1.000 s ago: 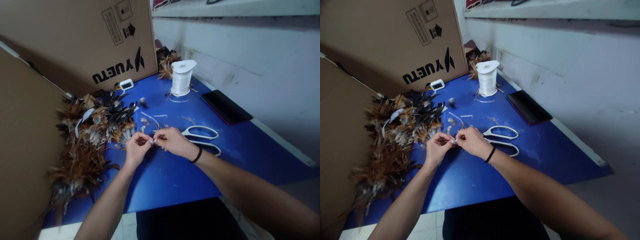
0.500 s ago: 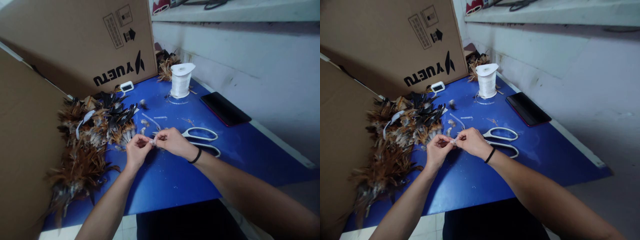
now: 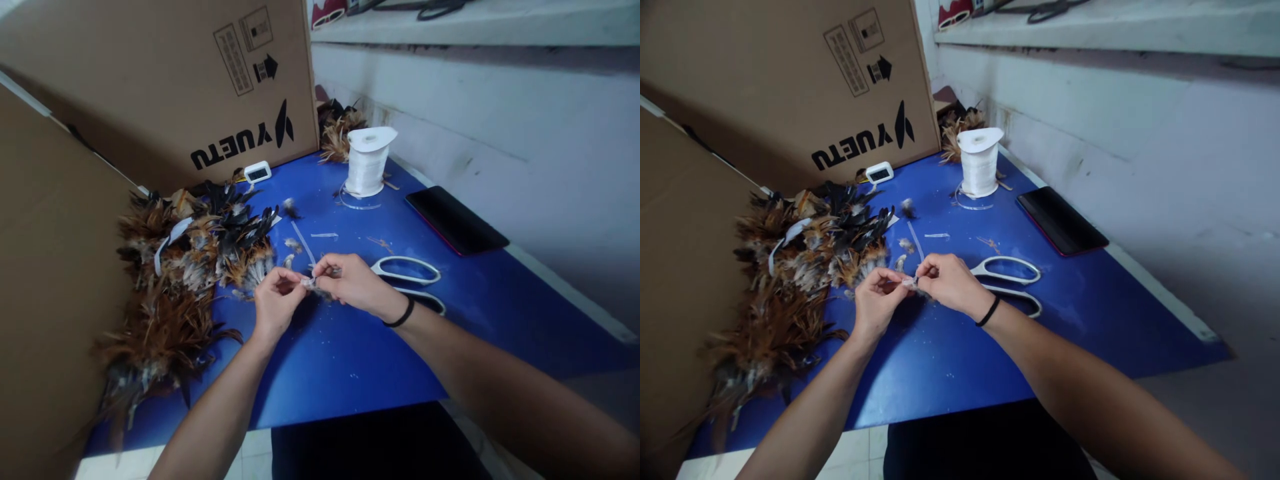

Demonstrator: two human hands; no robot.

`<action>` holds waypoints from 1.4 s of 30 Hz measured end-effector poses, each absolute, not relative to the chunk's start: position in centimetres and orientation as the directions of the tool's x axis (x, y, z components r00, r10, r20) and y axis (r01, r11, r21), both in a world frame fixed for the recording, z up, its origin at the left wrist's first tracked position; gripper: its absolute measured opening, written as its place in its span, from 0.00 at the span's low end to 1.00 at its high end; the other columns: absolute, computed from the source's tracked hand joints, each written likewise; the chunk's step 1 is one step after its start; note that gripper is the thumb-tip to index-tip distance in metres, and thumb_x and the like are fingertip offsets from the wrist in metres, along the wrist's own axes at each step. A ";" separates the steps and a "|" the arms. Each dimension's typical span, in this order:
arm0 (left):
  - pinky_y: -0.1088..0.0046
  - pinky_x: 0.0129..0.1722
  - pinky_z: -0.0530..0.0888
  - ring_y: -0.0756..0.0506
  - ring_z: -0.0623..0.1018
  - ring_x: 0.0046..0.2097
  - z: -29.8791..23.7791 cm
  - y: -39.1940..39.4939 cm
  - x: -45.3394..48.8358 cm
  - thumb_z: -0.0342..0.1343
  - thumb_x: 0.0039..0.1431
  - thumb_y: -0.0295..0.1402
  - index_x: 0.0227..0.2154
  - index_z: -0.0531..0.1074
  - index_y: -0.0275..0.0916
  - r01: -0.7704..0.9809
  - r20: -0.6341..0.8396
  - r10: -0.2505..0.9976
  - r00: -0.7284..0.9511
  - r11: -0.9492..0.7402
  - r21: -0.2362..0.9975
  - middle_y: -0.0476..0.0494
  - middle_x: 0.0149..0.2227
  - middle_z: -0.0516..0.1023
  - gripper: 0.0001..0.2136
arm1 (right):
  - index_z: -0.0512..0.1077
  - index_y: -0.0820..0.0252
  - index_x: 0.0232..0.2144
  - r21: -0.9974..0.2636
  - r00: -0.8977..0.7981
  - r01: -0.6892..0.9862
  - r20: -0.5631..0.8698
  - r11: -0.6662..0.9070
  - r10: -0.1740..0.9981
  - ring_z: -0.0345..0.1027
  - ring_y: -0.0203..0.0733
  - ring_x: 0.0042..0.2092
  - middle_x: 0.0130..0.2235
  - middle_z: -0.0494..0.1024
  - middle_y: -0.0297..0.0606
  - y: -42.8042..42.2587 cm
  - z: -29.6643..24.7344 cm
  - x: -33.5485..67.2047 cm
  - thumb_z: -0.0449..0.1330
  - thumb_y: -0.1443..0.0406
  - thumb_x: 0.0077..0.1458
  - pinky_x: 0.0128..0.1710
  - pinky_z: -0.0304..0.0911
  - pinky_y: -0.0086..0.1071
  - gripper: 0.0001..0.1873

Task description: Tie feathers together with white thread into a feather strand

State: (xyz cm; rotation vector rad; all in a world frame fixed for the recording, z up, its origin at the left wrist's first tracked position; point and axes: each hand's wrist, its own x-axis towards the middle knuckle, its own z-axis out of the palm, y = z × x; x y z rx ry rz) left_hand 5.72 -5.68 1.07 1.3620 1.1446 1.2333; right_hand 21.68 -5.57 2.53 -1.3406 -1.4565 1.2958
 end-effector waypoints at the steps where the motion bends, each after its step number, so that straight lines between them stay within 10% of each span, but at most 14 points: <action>1: 0.71 0.33 0.76 0.49 0.78 0.31 1.0 -5.7 5.7 0.64 0.43 0.30 0.25 0.67 0.37 0.043 0.126 0.990 0.061 -0.129 0.991 0.47 0.29 0.78 0.10 | 0.70 0.62 0.26 -0.974 -0.174 0.215 -0.107 -0.068 0.979 0.59 0.28 0.18 0.19 0.68 0.30 -5.6 2.5 21.7 0.59 0.65 0.44 0.16 0.53 0.22 0.05; 16: 0.71 0.32 0.77 0.49 0.78 0.29 1.1 -5.8 6.0 0.64 0.43 0.31 0.24 0.68 0.37 0.031 0.091 0.994 0.060 -0.093 0.995 0.47 0.28 0.78 0.10 | 0.66 0.61 0.22 -0.968 -0.162 0.173 -0.208 -0.180 0.965 0.51 0.26 0.12 0.11 0.60 0.24 -5.8 2.7 21.2 0.56 0.66 0.45 0.12 0.44 0.21 0.03; 24: 0.71 0.33 0.76 0.49 0.78 0.30 0.9 -5.7 5.9 0.64 0.43 0.31 0.24 0.67 0.37 0.025 0.114 0.992 0.059 -0.116 0.993 0.47 0.28 0.78 0.09 | 0.68 0.62 0.22 -0.953 -0.183 0.178 -0.275 -0.243 0.944 0.58 0.28 0.16 0.14 0.65 0.28 -5.9 4.0 21.5 0.59 0.68 0.43 0.15 0.55 0.21 0.03; 42: 0.73 0.26 0.78 0.53 0.74 0.26 1.4 -5.9 6.2 0.66 0.40 0.32 0.26 0.64 0.37 -0.205 -0.167 0.984 0.056 0.175 0.963 0.55 0.23 0.68 0.15 | 0.66 0.60 0.23 -0.955 -0.216 0.294 -0.026 0.040 0.976 0.64 0.31 0.18 0.16 0.70 0.30 -6.2 2.3 21.7 0.54 0.65 0.48 0.18 0.56 0.23 0.05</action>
